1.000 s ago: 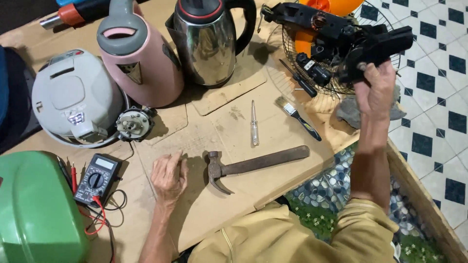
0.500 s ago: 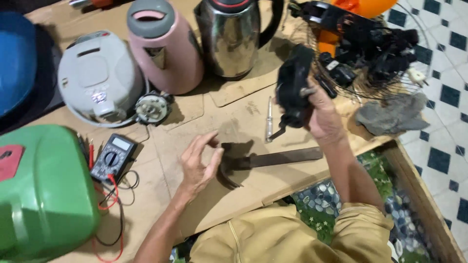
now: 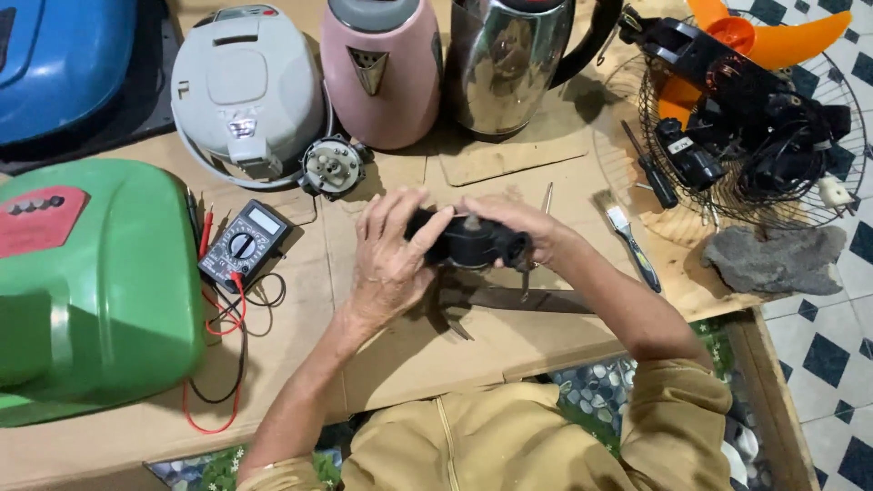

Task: Cleaning and repairing a small motor component using a brush and screwdriver, using a hammer head as a support surface.

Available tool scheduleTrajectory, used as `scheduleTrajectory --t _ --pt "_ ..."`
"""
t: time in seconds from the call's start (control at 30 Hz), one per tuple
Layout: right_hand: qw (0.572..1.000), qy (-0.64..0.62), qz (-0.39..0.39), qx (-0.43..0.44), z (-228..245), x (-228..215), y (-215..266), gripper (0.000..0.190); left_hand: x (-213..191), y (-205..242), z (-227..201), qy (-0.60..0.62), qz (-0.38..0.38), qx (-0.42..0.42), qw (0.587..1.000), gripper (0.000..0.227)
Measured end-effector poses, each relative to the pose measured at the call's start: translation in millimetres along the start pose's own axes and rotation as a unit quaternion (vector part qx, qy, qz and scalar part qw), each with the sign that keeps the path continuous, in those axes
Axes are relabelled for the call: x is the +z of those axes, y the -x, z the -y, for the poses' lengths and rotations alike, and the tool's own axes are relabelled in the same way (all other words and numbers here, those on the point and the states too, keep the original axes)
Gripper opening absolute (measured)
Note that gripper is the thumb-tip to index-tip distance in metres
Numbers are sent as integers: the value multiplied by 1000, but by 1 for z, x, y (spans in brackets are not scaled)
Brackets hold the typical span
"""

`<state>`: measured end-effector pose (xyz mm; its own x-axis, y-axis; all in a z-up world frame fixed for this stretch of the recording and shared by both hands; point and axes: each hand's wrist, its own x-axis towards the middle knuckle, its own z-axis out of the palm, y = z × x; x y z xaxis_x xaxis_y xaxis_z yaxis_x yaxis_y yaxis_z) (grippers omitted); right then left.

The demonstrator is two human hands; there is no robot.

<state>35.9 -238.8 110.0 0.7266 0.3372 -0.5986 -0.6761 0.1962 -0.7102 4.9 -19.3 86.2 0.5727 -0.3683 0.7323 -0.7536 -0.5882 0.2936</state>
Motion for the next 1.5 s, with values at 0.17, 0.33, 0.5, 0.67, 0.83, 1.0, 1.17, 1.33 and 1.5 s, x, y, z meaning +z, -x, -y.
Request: scheduleTrajectory --t 0.17,0.33,0.5,0.67,0.83,1.0,1.17,1.33,1.5 --pt "989 52 135 16 2 2 -18 66 1 26 22 109 40 -65 991 63" --pt "976 124 179 -10 0 -16 -23 88 -15 30 24 205 15 -148 967 58" --pt "946 243 139 -166 9 -13 19 87 -23 49 30 160 -3 -199 967 59" --pt "911 279 30 -301 -22 -21 23 54 -35 59 23 112 19 -219 969 57" --pt "772 430 -107 -455 -68 -25 1 28 -35 73 25 47 36 -219 974 55" --pt "681 450 -179 -549 -78 -4 -5 26 -30 82 32 19 61 -227 972 55" --pt "670 460 -191 -551 -99 -24 -29 25 -28 79 35 38 85 -256 962 52" --pt "733 396 -159 -530 -91 -16 -16 25 -21 83 46 3 92 -259 962 50" --pt "735 363 -192 -540 -91 -23 -21 24 -15 64 39 84 58 -249 963 45"
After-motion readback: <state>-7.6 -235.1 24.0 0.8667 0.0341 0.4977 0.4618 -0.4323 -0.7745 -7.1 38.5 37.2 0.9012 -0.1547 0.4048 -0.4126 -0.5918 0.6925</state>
